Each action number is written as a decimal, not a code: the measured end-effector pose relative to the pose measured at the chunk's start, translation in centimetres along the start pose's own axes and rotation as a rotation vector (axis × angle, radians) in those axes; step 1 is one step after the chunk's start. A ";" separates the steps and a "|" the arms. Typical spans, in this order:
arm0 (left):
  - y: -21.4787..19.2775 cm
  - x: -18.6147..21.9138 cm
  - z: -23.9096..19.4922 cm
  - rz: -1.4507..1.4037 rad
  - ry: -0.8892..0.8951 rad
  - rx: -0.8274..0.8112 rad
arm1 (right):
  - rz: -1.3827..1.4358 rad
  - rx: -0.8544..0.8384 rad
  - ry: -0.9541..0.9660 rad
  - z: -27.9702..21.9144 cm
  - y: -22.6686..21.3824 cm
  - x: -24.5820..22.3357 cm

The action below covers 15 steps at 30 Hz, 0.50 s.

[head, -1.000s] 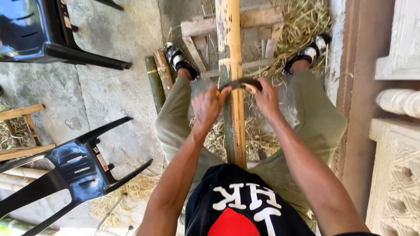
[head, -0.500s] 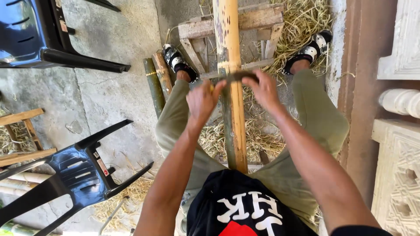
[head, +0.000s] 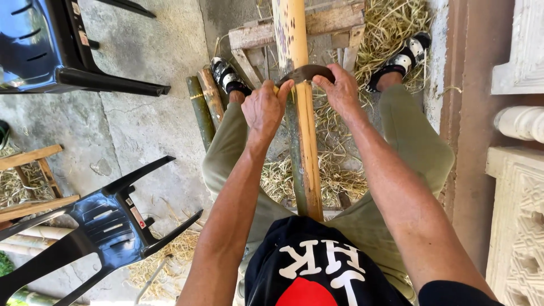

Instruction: Using a curved draw-blade to shave the outer nodes and surface of a bamboo stalk.

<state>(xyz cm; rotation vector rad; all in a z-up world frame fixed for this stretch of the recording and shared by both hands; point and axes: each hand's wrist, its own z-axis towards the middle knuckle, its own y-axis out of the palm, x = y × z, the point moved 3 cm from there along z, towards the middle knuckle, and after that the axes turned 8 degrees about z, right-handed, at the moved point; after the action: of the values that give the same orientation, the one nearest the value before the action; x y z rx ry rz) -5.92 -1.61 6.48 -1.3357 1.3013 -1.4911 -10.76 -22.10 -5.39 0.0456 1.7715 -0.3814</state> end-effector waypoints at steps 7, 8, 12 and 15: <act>1.5 -1.9 -6.2 -0.008 0.036 -0.075 | 0.041 -0.094 0.081 -7.3 0.0 -2.4; 2.0 -2.2 -8.3 -0.045 0.076 -0.039 | 0.026 -0.097 0.113 -9.2 0.0 -2.3; 3.6 -4.0 -19.6 -0.044 0.222 0.006 | -0.033 -0.205 0.211 -20.5 -0.1 1.8; 3.3 -5.3 -24.0 -0.074 0.289 -0.102 | 1.068 -0.343 0.072 -26.8 0.2 8.9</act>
<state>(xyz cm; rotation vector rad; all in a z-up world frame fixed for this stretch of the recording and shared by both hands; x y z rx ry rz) -28.73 7.64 3.38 -1.2770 1.5407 -1.7387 -38.09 -15.98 -8.97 0.7272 1.6091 0.6955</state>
